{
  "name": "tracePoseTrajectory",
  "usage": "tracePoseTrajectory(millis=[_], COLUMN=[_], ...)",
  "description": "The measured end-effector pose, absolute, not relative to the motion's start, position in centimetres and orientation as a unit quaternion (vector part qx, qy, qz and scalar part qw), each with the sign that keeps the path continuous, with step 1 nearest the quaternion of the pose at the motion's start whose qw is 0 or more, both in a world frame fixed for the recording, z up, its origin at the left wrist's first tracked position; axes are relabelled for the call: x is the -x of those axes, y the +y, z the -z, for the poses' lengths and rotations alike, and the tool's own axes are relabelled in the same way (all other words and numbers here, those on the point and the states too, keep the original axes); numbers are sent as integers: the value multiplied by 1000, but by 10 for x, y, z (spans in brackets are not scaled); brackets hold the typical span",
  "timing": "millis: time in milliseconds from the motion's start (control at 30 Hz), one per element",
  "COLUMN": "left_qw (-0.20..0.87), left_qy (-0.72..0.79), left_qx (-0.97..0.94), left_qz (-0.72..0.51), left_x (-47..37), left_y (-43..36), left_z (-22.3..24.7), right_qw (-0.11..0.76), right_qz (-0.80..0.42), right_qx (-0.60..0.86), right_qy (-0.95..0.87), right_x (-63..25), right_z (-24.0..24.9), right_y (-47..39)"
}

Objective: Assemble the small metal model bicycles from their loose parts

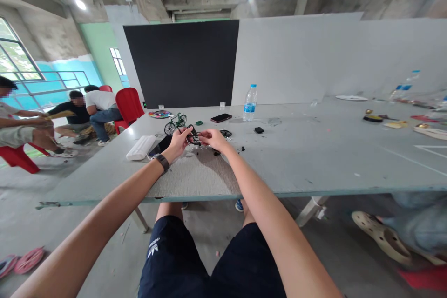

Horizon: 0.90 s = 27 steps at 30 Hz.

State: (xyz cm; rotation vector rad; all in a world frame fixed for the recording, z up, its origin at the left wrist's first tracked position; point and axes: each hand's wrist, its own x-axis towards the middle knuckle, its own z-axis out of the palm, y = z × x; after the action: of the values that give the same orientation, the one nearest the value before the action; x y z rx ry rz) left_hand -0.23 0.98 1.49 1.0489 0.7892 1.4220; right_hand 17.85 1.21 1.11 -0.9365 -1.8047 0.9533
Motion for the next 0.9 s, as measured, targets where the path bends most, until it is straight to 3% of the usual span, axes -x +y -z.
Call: tracePoseTrajectory(millis=[367, 633, 900], left_qw=[593, 612, 602], left_qy=[316, 258, 265], left_qx=[-479, -551, -561], left_qz=[-564, -505, -503], left_x=[1, 0, 0], left_y=[9, 1, 0], left_z=[-13, -11, -11], right_qw=[512, 515, 554], right_qz=[-304, -247, -389], right_qx=[392, 436, 408], right_qy=[-701, -696, -613], right_x=[-176, -181, -176], right_z=[-20, -15, -14], right_y=[9, 15, 16])
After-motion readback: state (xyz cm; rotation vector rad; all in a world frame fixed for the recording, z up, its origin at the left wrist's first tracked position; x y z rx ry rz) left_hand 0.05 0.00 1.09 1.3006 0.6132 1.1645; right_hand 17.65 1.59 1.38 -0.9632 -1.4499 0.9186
